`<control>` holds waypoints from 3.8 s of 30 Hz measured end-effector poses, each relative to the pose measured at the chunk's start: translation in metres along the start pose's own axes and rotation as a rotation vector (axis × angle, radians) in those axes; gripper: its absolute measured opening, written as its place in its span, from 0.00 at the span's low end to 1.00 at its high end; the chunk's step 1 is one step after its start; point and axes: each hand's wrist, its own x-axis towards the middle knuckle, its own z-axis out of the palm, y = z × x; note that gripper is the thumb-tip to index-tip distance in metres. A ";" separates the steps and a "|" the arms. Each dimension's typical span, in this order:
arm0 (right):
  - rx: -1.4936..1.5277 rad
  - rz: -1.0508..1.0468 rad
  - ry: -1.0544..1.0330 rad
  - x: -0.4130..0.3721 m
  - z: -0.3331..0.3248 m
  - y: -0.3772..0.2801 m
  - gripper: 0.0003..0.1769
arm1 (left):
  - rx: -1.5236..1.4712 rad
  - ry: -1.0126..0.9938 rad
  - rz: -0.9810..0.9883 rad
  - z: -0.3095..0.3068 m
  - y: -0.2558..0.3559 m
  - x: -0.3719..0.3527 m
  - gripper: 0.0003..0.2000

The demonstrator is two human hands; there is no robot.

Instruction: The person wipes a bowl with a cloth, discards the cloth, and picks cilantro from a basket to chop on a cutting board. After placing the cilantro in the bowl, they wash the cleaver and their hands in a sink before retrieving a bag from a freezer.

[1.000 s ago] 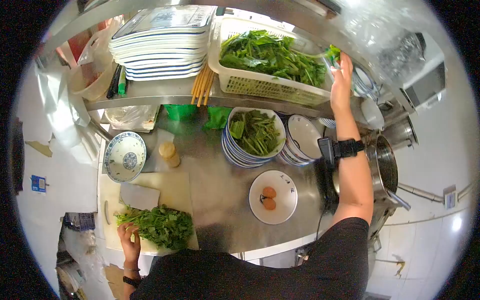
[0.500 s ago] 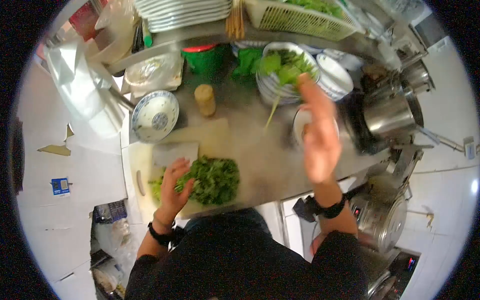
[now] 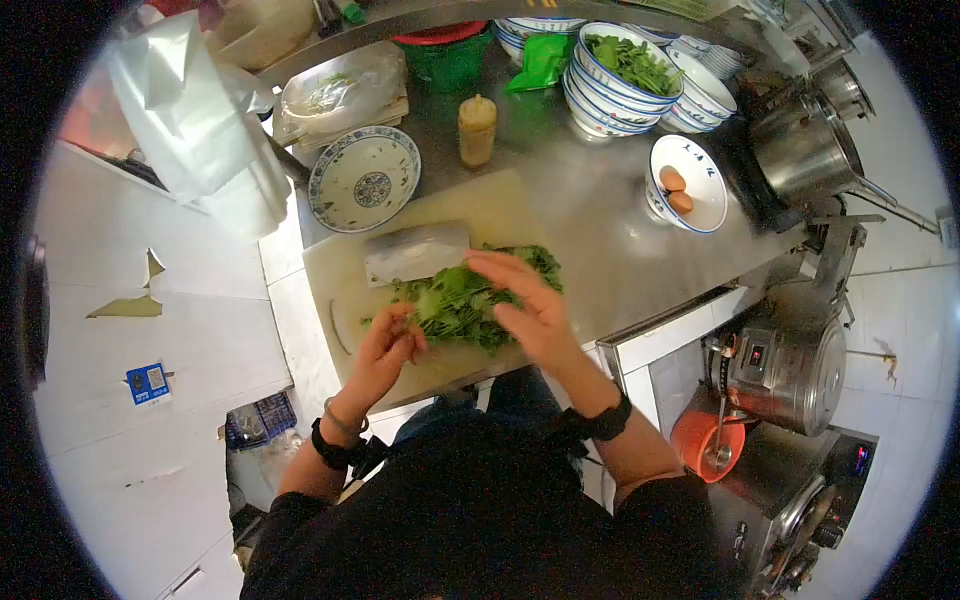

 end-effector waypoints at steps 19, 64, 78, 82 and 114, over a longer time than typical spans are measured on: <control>-0.778 0.359 -0.218 0.086 -0.101 0.163 0.10 | 1.423 0.028 0.336 0.024 -0.038 0.061 0.57; -0.268 0.442 0.723 -0.133 -0.093 0.041 0.07 | 0.475 0.311 -0.102 -0.073 -0.018 0.108 0.39; -0.381 0.567 0.663 -0.130 -0.047 0.022 0.08 | -0.856 0.380 0.009 -0.091 -0.029 0.173 0.16; -0.405 0.526 0.678 -0.123 -0.039 0.021 0.09 | -0.828 0.368 -0.115 -0.081 -0.038 0.162 0.19; -1.041 0.535 -0.001 -0.050 0.061 0.097 0.09 | 1.557 0.065 0.114 -0.021 -0.074 0.049 0.28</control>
